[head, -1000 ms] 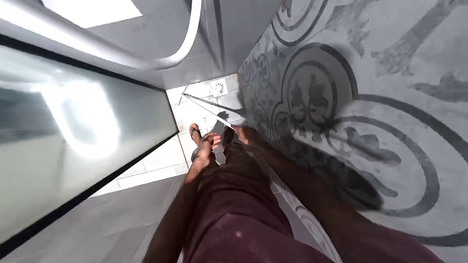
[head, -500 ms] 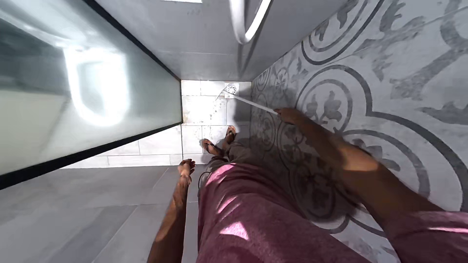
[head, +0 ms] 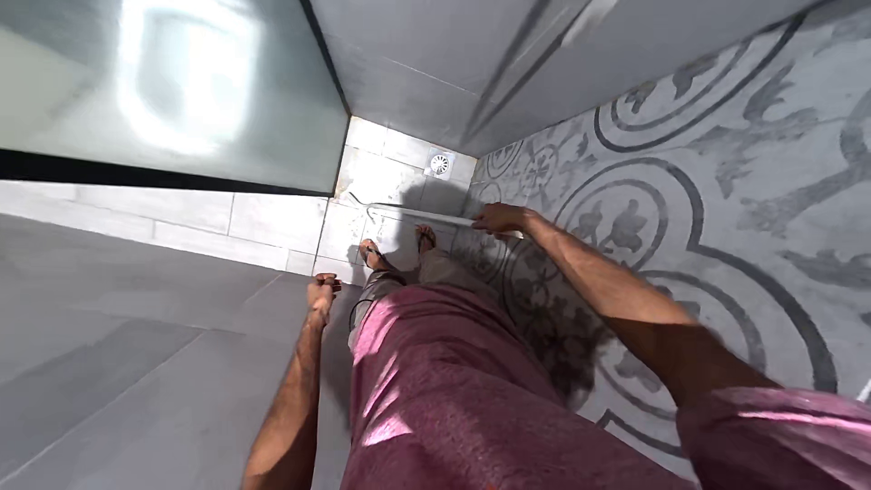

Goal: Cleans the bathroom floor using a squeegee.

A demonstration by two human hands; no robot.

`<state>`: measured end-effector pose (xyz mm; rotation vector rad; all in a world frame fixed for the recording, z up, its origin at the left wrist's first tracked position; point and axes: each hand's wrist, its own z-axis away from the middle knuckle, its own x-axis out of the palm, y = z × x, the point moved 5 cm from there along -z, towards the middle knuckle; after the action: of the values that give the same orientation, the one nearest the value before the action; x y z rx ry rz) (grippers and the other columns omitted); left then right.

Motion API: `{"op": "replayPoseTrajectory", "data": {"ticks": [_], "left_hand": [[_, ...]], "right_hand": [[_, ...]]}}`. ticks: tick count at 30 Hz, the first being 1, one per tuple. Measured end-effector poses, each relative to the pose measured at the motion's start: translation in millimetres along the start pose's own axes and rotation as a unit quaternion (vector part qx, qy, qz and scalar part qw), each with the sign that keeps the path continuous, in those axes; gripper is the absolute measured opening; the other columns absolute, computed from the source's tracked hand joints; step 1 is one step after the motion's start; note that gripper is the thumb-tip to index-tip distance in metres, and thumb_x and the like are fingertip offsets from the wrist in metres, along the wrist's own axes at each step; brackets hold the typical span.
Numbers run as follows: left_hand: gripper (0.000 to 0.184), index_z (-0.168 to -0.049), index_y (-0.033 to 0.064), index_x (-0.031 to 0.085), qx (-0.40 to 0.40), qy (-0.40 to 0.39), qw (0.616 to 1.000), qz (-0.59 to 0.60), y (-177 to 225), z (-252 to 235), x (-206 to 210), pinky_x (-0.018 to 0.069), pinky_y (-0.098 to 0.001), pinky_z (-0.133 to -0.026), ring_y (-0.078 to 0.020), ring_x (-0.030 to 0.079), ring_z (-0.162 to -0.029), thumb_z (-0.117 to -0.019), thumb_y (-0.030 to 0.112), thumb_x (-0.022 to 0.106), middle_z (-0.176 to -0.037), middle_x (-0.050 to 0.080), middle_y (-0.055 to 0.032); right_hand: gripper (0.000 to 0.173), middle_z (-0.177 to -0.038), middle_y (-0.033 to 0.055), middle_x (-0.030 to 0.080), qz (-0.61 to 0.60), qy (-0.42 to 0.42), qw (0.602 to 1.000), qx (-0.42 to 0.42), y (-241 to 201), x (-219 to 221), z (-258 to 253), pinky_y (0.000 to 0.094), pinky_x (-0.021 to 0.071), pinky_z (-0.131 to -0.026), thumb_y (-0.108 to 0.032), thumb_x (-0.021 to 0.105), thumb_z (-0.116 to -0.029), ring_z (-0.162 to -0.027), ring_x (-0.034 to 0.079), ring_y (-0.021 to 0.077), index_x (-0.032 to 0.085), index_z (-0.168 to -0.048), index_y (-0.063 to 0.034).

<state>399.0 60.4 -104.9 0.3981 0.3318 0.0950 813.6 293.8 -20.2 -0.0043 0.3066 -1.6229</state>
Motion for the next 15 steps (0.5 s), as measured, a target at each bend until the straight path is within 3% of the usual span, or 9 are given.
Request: {"op": "replayPoseTrajectory", "data": {"ticks": [2, 3, 5, 7, 10, 12, 15], "left_hand": [[0.032, -0.129, -0.0024, 0.059, -0.015, 0.036, 0.999, 0.03, -25.7, 12.4, -12.6, 0.0564, -0.0415, -0.081, -0.0236, 0.069, -0.094, -0.1104, 0.019, 0.043, -0.111, 0.07, -0.018], [0.033, -0.129, -0.0026, 0.059, -0.022, 0.058, 0.997, 0.046, -37.5, 18.1, -15.5, 0.0568, -0.0421, -0.081, -0.0237, 0.069, -0.094, -0.1104, 0.019, 0.042, -0.111, 0.07, -0.0179], [0.031, -0.127, -0.0022, 0.058, -0.047, 0.094, 0.992, 0.071, -57.3, 32.4, -11.5, 0.0561, -0.0407, -0.077, -0.0221, 0.069, -0.09, -0.1103, 0.019, 0.042, -0.107, 0.071, -0.0164], [0.031, -0.127, -0.0013, 0.058, -0.087, 0.111, 0.986, 0.091, -80.0, 51.7, 4.6, 0.0551, -0.0392, -0.075, -0.0204, 0.068, -0.087, -0.11, 0.019, 0.043, -0.106, 0.071, -0.0153], [0.032, -0.128, -0.0022, 0.057, -0.104, 0.113, 0.981, 0.115, -102.7, 68.6, 38.8, 0.0553, -0.0396, -0.074, -0.0211, 0.068, -0.087, -0.1104, 0.021, 0.043, -0.107, 0.07, -0.0164], [0.031, -0.126, -0.0024, 0.057, -0.102, 0.108, 0.98, 0.135, -108.6, 78.5, 65.0, 0.0555, -0.0395, -0.075, -0.0213, 0.069, -0.088, -0.1103, 0.02, 0.044, -0.107, 0.07, -0.0166], [0.029, -0.124, -0.0026, 0.059, -0.096, 0.103, 0.975, 0.172, -100.7, 88.0, 96.7, 0.0566, -0.0381, -0.076, -0.0202, 0.069, -0.089, -0.1096, 0.019, 0.045, -0.106, 0.069, -0.0156]], "right_hand": [[0.045, -0.108, 0.0224, 0.069, 0.042, 0.021, 0.999, -0.015, -6.4, -9.5, -30.0, 0.0533, 0.057, -0.071, -0.033, 0.047, -0.1097, -0.078, 0.068, 0.0345, 0.049, -0.153, -0.0206], [0.045, -0.116, 0.0226, 0.069, 0.094, 0.041, 0.994, -0.021, -10.2, -17.7, -45.3, 0.058, 0.0567, -0.078, -0.03, 0.047, -0.1092, -0.09, 0.07, 0.0386, 0.048, -0.154, -0.0261], [0.041, -0.132, 0.0206, 0.066, 0.168, 0.073, 0.983, -0.027, -13.3, -37.1, -65.9, 0.0663, 0.0494, -0.096, -0.025, 0.047, -0.1086, -0.118, 0.064, 0.0436, 0.056, -0.149, -0.0277], [0.04, -0.139, 0.0218, 0.062, 0.218, 0.082, 0.972, -0.025, -2.1, -59.2, -70.2, 0.0715, 0.0447, -0.1, -0.023, 0.048, -0.1078, -0.128, 0.057, 0.0468, 0.059, -0.146, -0.0255], [0.038, -0.134, 0.026, 0.063, 0.264, 0.073, 0.961, -0.024, 29.5, -116.9, -53.4, 0.0739, 0.0435, -0.098, -0.018, 0.051, -0.106, -0.126, 0.057, 0.0499, 0.062, -0.143, -0.0203], [0.033, -0.124, 0.0266, 0.067, 0.267, 0.077, 0.96, 0.038, 62.8, -156.9, -39.1, 0.0721, 0.0459, -0.094, -0.022, 0.052, -0.1064, -0.117, 0.062, 0.0482, 0.066, -0.135, -0.0133], [0.037, -0.12, 0.0249, 0.068, 0.258, 0.077, 0.955, 0.124, 110.1, -201.5, -24.1, 0.0672, 0.0478, -0.092, -0.028, 0.051, -0.1082, -0.109, 0.065, 0.0446, 0.063, -0.141, -0.0177]]}}
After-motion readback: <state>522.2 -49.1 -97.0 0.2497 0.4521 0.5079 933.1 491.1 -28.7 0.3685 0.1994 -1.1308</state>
